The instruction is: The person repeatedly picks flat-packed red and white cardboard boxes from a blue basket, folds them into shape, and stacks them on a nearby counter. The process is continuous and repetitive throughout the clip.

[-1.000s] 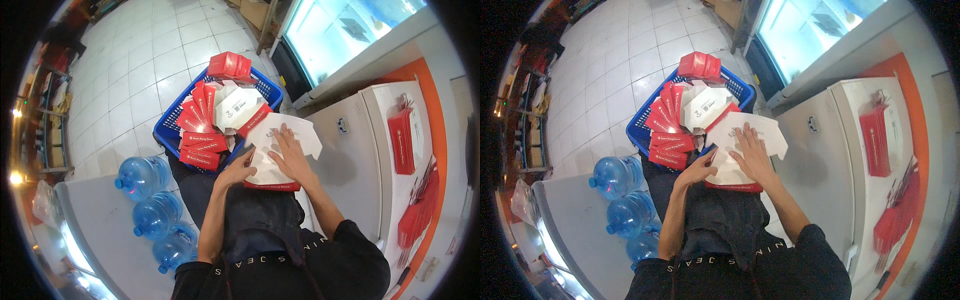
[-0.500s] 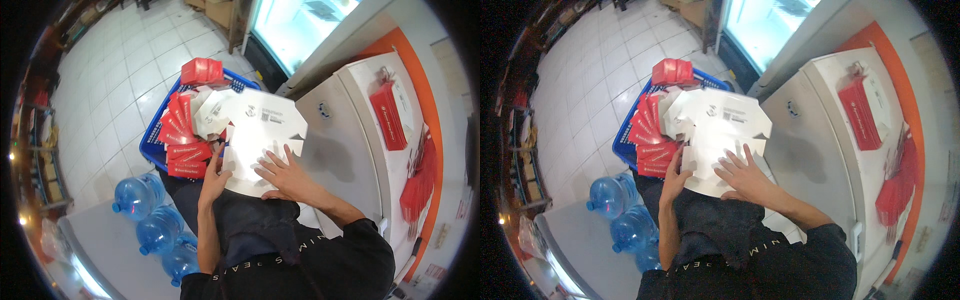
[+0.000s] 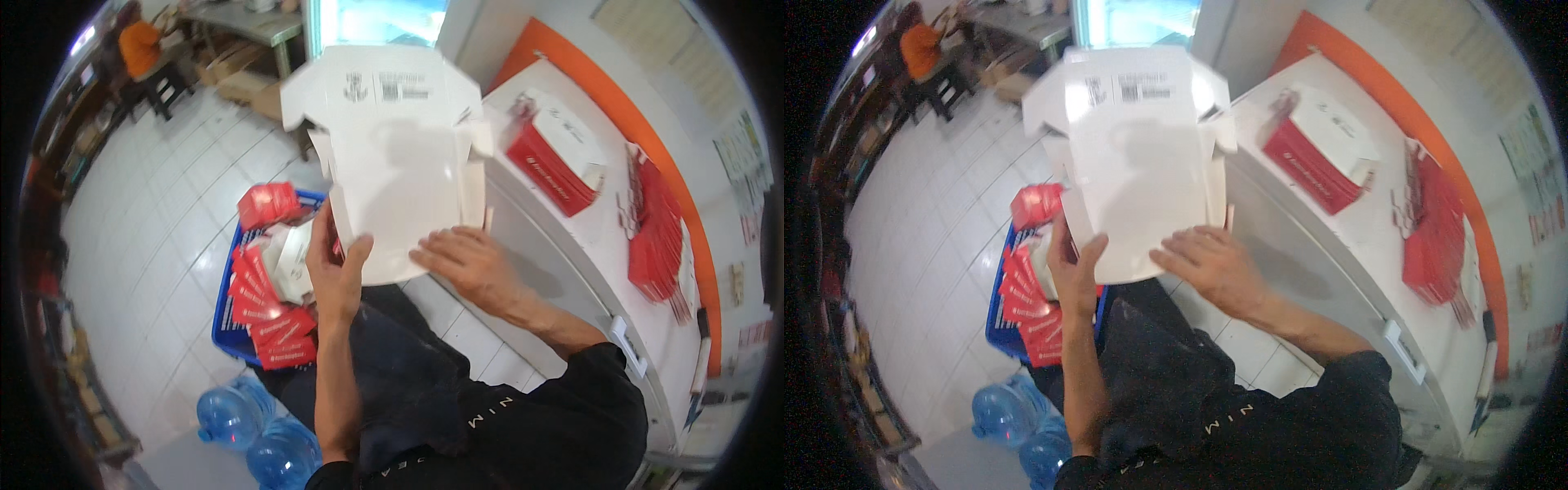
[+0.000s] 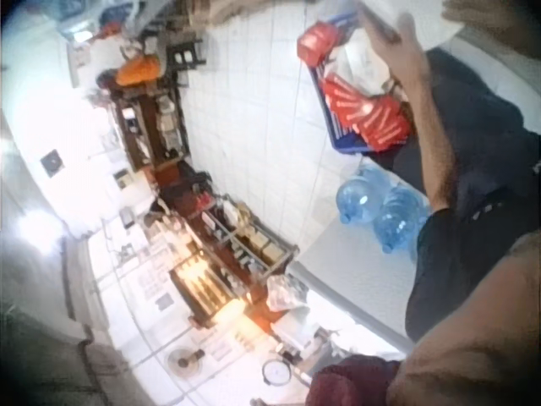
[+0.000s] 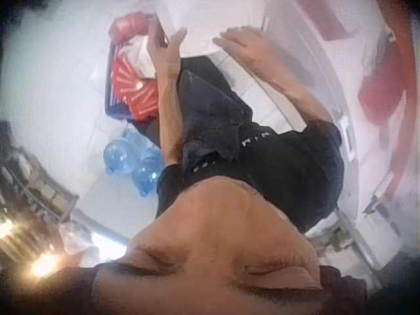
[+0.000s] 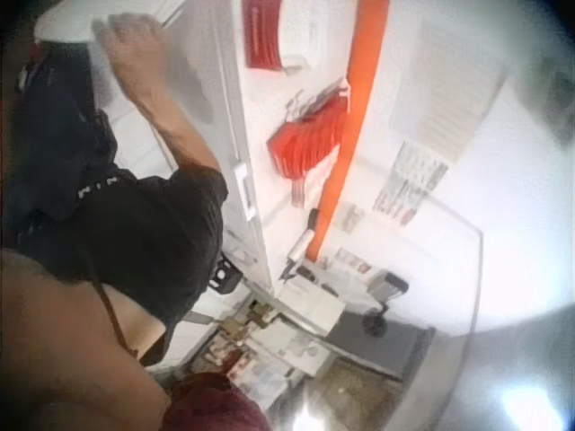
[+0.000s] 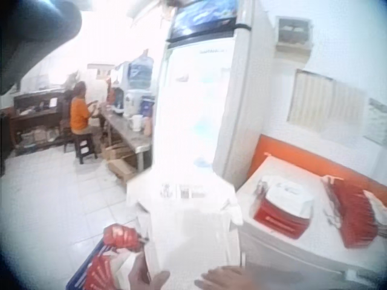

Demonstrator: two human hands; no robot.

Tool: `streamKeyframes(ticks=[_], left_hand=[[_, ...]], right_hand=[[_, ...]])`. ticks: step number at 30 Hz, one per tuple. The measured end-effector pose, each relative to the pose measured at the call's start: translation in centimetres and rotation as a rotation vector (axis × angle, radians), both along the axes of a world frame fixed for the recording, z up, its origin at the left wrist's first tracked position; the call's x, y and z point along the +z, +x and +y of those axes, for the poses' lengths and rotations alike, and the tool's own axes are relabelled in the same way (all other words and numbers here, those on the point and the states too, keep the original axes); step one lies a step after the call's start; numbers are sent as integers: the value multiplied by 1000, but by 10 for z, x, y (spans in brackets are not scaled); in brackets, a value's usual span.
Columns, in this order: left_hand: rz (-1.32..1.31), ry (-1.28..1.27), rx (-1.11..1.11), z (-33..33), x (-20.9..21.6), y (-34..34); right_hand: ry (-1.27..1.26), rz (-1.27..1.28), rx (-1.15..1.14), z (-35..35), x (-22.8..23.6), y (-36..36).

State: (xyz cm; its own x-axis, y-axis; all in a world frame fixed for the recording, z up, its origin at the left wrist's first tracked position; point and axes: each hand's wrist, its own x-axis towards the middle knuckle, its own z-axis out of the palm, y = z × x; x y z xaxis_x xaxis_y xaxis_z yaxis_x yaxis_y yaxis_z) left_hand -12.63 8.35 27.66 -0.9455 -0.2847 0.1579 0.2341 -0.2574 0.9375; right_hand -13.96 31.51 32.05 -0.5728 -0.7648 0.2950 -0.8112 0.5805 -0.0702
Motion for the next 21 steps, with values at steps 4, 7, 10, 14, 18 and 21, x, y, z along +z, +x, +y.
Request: streamKeyframes(ticks=[4, 7, 10, 14, 18, 21], left_hand=[[254, 14, -258, 44, 79, -59], [302, -330, -356, 83, 88, -85], [378, -597, -405, 117, 58, -93], [575, -874, -356, 159, 30, -99], [680, -1063, -299, 197, 30, -115], [666, -1148, -291, 212, 26, -128]], right_hand=[[-187, 285, -259, 40, 56, -35], [-292, 452, -458, 91, 91, -61], [-313, 198, -814, 132, 105, -76], [-20, -77, -973, 169, 93, -97], [9, -296, -771, 185, 89, -105], [14, -512, -579, 192, 93, -118]])
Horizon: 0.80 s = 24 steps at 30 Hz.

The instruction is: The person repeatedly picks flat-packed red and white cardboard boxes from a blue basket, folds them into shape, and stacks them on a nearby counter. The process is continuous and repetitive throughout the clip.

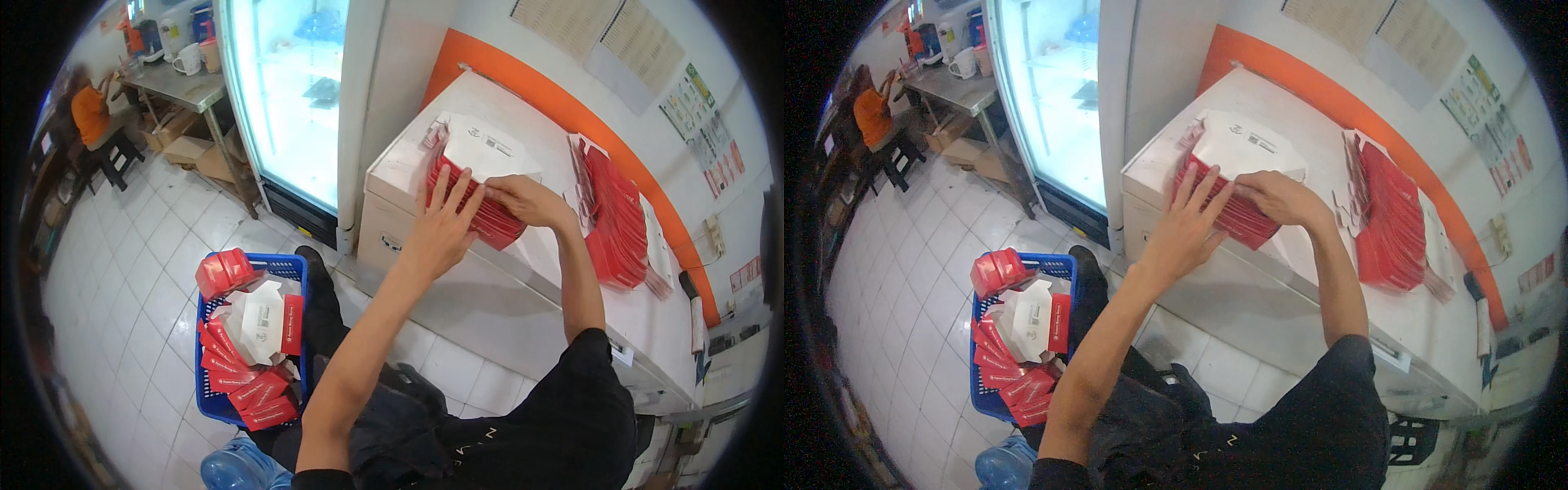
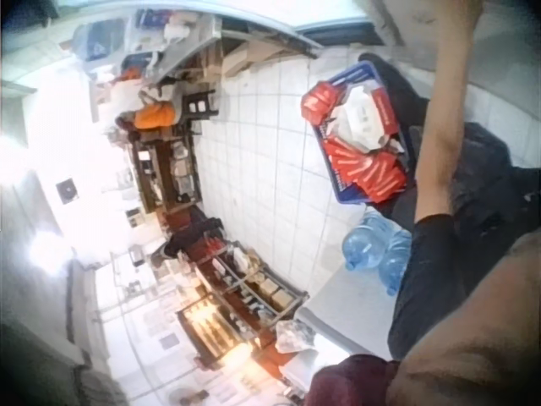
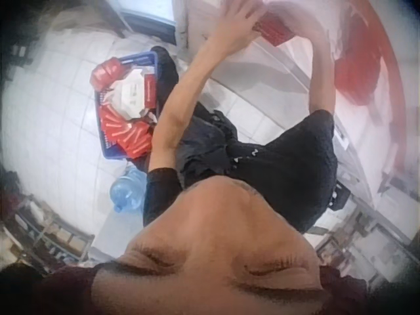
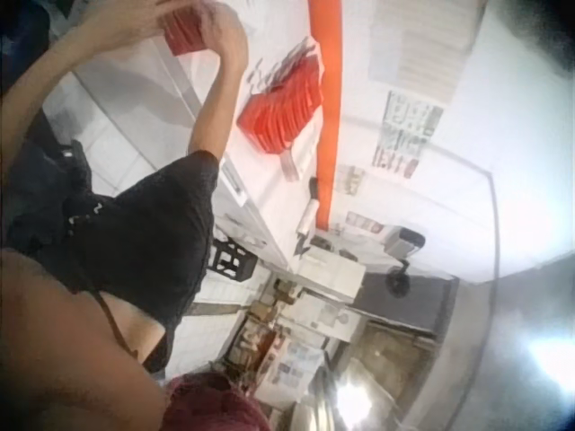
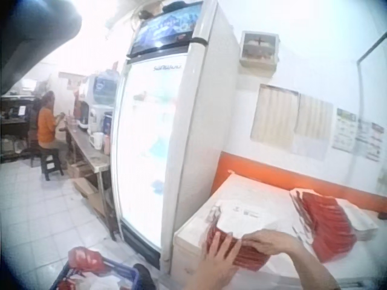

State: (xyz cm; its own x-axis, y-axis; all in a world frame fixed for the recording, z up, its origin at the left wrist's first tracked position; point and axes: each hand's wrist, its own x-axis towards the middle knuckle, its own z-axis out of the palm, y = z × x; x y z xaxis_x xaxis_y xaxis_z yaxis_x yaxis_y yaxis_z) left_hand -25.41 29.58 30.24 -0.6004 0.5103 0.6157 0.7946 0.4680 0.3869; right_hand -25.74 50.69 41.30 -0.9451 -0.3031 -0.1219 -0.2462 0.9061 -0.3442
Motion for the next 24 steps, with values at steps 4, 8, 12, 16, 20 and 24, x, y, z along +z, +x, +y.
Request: streamKeyframes(ticks=[4, 8, 12, 16, 20, 24], left_hand=[[28, -26, 37, -2, 3, 2], [35, -58, 52, 2, 2, 6], [52, -78, 56, -4, 0, 2], [86, -61, 38, 4, 4, 1], [110, -78, 14, 1, -1, -5], [187, -80, 83, -8, -14, -13]], right_hand=[[-311, -373, -9, 11, 16, -10], [140, -116, -67, 36, -10, -35], [268, -87, -9, 49, -14, -64], [196, 84, -41, 25, -6, -83], [455, -126, 20, 6, -32, -108], [408, -278, 15, -27, -2, -109]])
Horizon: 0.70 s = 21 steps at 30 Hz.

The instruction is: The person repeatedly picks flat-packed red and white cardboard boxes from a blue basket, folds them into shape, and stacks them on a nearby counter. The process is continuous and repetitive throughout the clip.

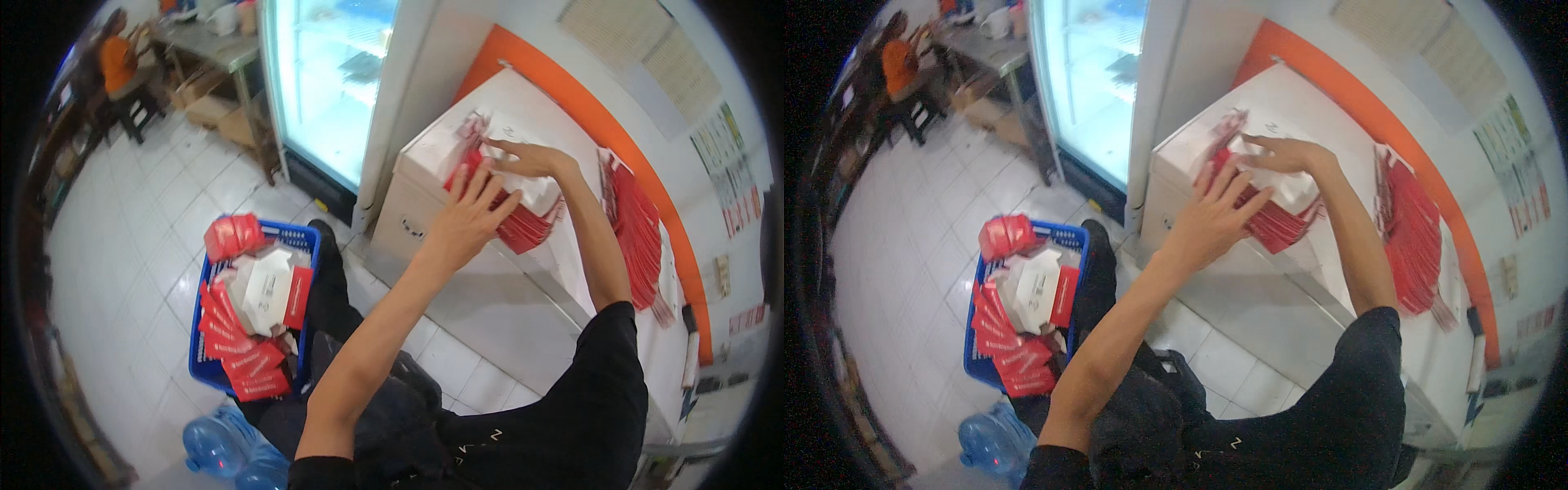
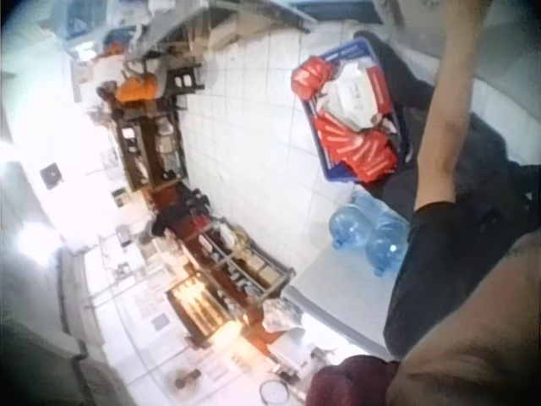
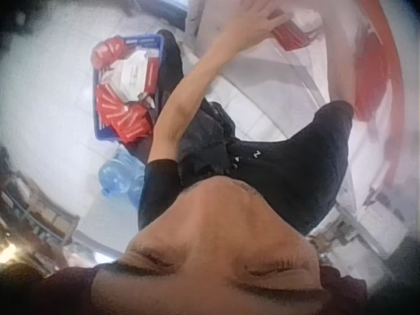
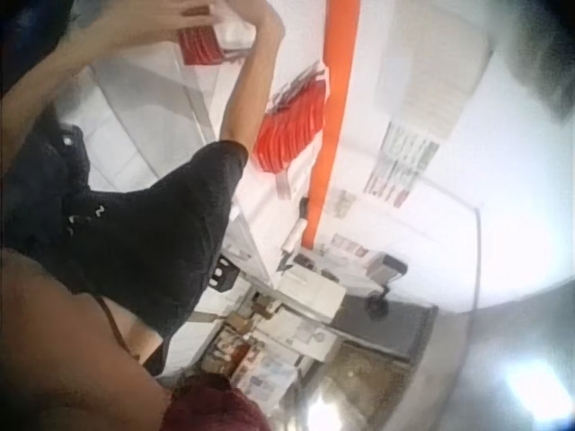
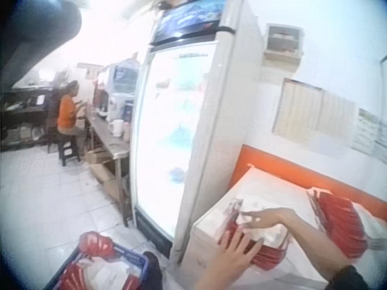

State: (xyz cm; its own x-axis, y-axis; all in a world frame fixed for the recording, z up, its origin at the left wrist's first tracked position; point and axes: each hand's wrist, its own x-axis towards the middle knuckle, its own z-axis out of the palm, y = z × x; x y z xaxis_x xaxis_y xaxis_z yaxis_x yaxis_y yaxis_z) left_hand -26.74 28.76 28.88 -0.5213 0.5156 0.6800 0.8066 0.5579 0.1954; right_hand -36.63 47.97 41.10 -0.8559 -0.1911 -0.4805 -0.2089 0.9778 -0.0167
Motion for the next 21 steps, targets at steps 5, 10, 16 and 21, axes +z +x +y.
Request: streamKeyframes(ticks=[5, 10, 16, 21], left_hand=[[77, -4, 127, -3, -17, 23], [-300, 294, 189, -59, -79, 79], [-699, 389, 1072, -213, -246, 145], [-1167, 259, 917, -263, -293, 166]], right_hand=[[-77, -43, 147, 37, -17, -36], [-35, -4, 128, 63, 8, -27], [-289, 1155, -41, -32, 32, 82], [-773, 850, 600, -110, -49, 146]])
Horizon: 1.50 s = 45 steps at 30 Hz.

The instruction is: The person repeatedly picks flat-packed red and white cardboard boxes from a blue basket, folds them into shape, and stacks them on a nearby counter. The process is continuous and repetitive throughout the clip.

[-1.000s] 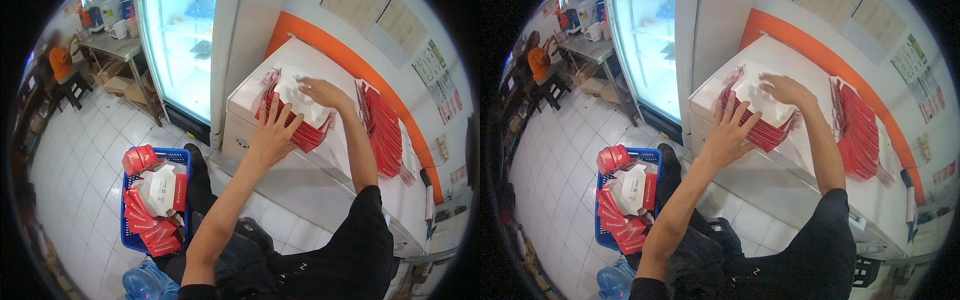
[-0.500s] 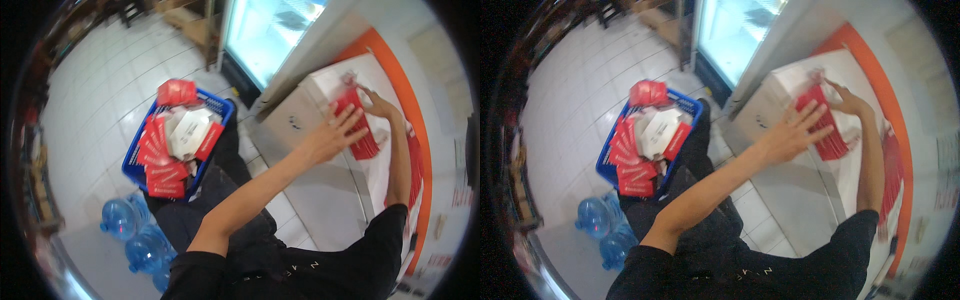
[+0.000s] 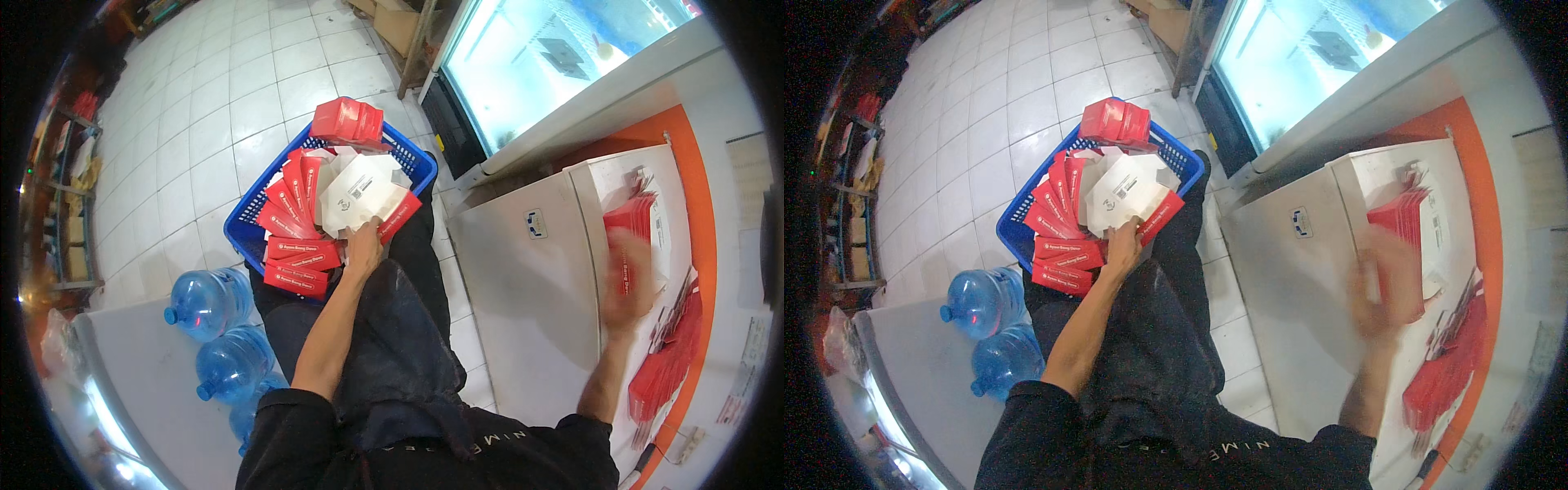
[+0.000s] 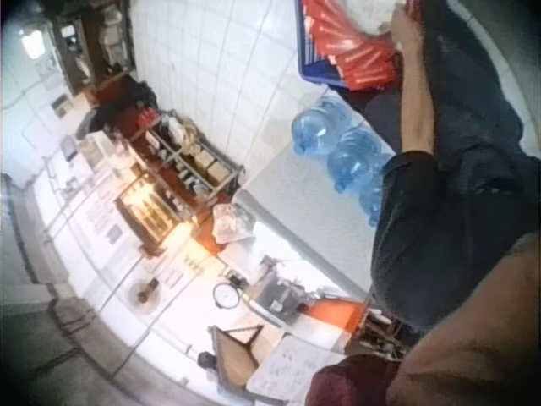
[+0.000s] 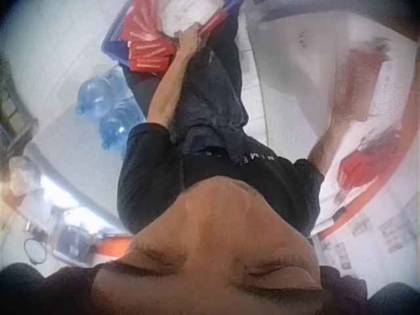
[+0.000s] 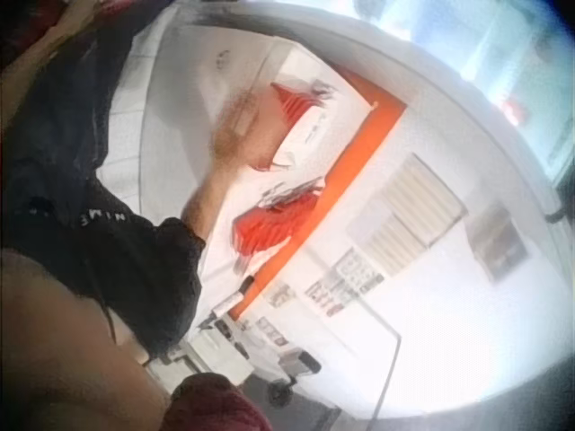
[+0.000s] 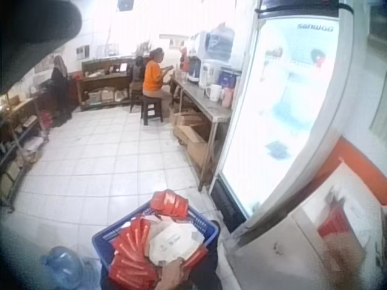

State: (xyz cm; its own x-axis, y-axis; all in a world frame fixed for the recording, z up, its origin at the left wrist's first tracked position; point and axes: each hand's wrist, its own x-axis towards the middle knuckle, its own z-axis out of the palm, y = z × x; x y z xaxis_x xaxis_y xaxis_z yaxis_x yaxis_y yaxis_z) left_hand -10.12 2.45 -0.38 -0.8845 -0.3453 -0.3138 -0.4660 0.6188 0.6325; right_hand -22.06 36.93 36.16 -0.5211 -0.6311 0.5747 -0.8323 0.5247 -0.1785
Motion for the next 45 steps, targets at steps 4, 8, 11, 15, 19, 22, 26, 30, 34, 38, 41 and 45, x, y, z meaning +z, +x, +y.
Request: streamKeyframes(ticks=[4, 8, 11, 15, 19, 22, 26, 30, 34, 38, 41, 45], left_hand=[[444, -115, -426, 23, 93, 11], [511, 88, -531, 32, 166, 62], [372, -17, -649, 37, 185, 92], [255, -141, -714, 61, 183, 93], [88, -142, -871, 68, 176, 68], [123, -155, -917, 78, 153, 66], [166, -72, -881, 80, 141, 76], [177, -59, -829, 86, 147, 88], [98, -52, -739, 78, 144, 102], [333, -211, -644, 58, 167, 100], [582, -252, -320, 46, 209, 96], [818, -176, 59, 31, 229, 101]], right_hand=[[231, -266, 160, -80, -66, 31], [501, -534, 112, -102, -155, 22], [928, -518, 205, -97, -199, 37], [983, -515, 192, -101, -204, 68], [841, -737, 77, -115, -208, 53], [890, -707, 36, -125, -218, 38], [1073, -786, 56, -129, -262, 22], [855, -988, 181, -101, -292, 4], [792, -1037, 303, -100, -200, 36], [938, -1012, 360, -85, -155, 86], [748, -913, 241, -72, -138, 96], [386, -907, 59, -53, -30, 80]])
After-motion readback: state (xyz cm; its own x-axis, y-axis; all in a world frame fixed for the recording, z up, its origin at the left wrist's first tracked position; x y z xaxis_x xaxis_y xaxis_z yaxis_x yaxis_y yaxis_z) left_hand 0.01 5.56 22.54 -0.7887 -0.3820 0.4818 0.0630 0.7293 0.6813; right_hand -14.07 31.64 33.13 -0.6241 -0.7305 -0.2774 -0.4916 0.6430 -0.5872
